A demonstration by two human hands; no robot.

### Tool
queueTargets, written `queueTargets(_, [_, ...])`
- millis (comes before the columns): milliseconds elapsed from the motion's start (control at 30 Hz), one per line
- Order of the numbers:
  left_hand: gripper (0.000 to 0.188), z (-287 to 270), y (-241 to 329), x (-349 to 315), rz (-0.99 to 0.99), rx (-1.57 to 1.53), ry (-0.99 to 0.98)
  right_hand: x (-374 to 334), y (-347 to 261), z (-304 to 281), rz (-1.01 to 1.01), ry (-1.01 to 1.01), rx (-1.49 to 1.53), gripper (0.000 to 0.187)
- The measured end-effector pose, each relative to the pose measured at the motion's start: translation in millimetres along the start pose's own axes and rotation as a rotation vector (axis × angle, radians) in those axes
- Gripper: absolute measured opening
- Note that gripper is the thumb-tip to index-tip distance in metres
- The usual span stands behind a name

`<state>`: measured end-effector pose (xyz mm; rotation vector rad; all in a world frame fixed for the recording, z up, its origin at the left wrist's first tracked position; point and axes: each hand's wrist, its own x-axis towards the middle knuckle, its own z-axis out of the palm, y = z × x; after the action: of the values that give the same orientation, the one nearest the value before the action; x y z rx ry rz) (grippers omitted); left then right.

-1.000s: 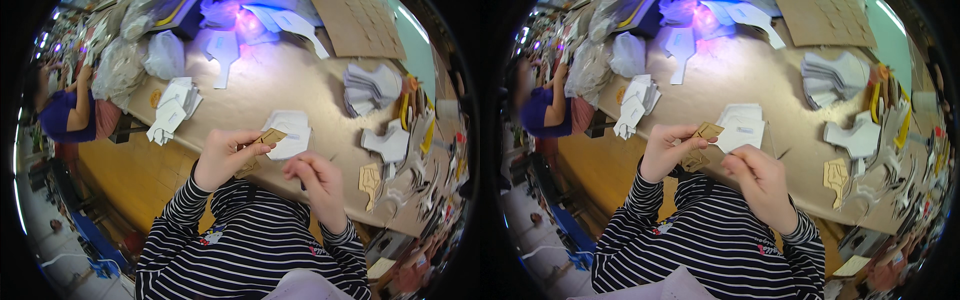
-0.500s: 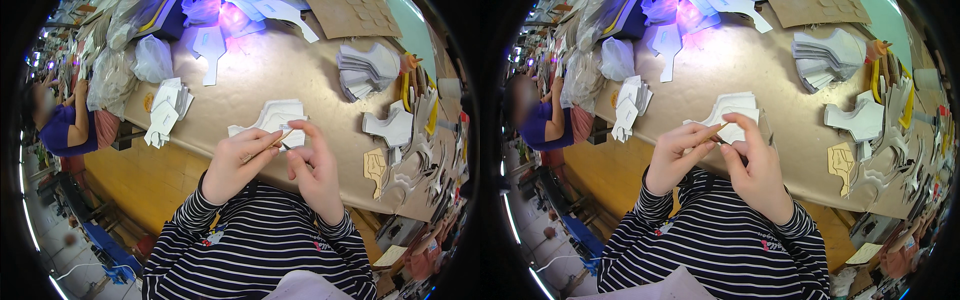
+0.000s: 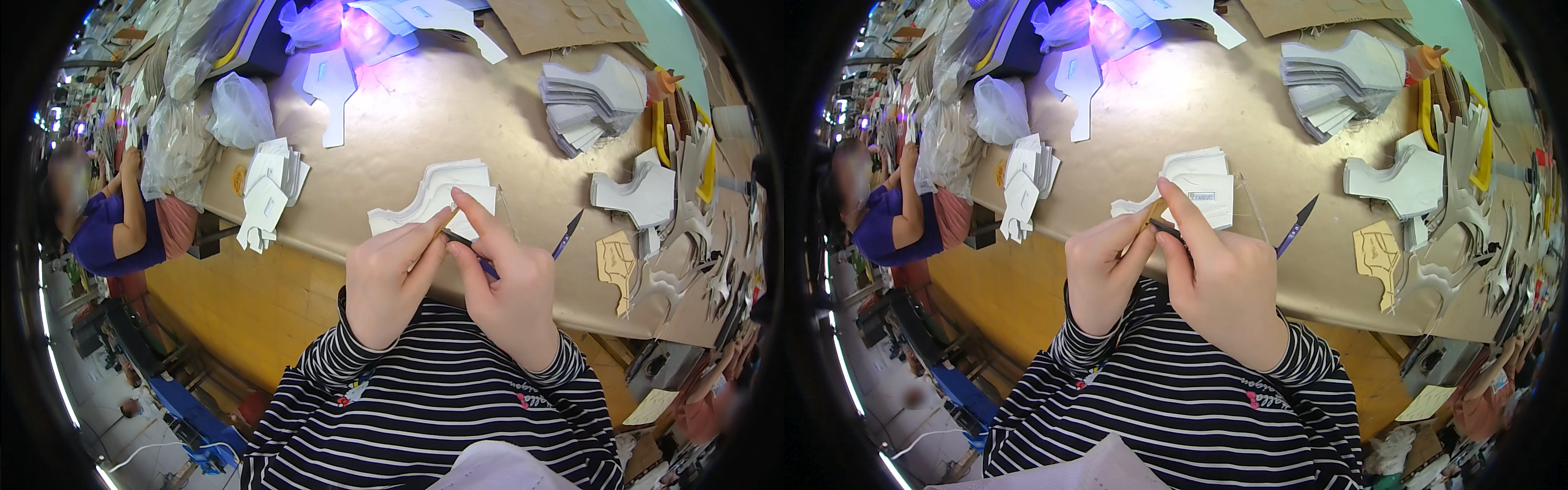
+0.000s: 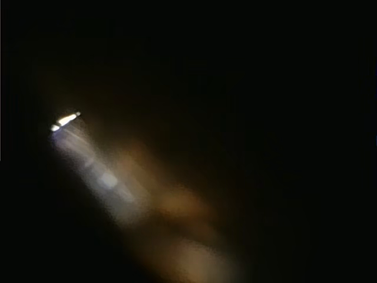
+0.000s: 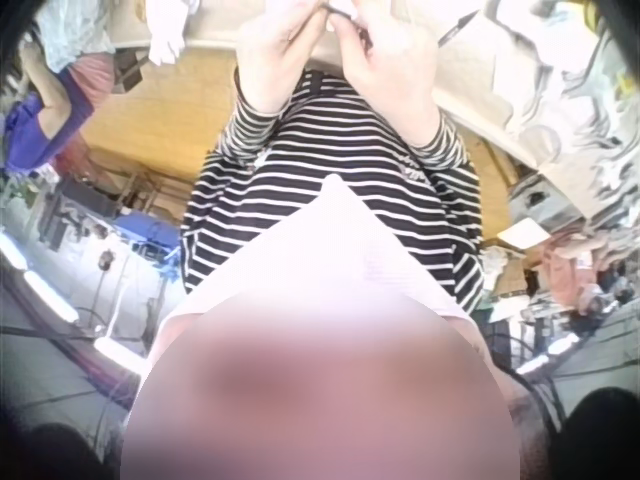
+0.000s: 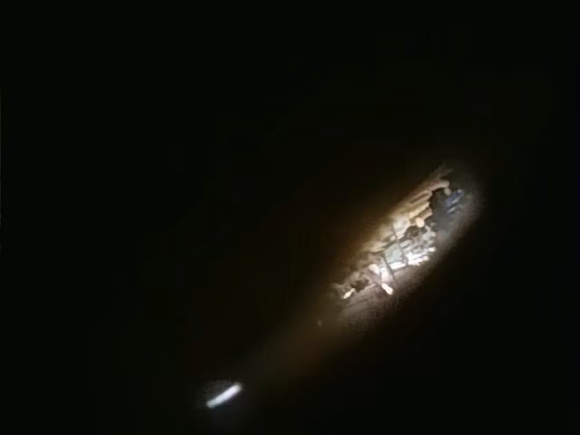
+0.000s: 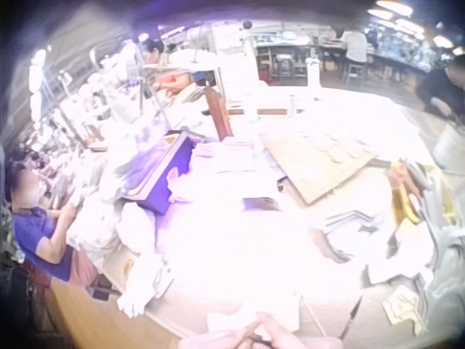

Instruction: The person uses purple scissors to cut a brown cardboard template into a smaller shape. They repeatedly trim edges and remove small pieces, then peel off a green printed layer from the cardboard. The person continues cutting and peeling the template throughout the clip.

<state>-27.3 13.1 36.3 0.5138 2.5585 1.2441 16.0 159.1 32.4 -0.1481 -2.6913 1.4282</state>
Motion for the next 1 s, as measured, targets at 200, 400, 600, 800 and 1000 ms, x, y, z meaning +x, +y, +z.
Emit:
queueTargets(200, [0.027,2.8,1.6,-2.3,-0.02,0.078,0.076,3.2,-2.2,2.6,-0.084,0.025,-0.084,0.045])
queueTargets(400, [0.026,4.1,4.0,-3.6,-0.035,0.083,0.119,2.7,-5.3,5.1,-0.112,0.053,-0.152,0.048])
queueTargets(600, [0.029,10.6,11.7,-3.6,0.015,0.182,0.19,2.4,-6.1,7.1,-0.176,0.138,-0.209,0.049])
queueTargets(800, [0.036,11.8,17.0,-2.9,0.164,0.215,0.243,-0.8,3.2,4.7,-0.233,0.157,-0.176,0.051])
queueTargets(1000, [0.039,14.3,18.7,-7.5,0.226,0.267,0.305,-4.5,6.3,4.7,-0.236,0.156,-0.118,0.048])
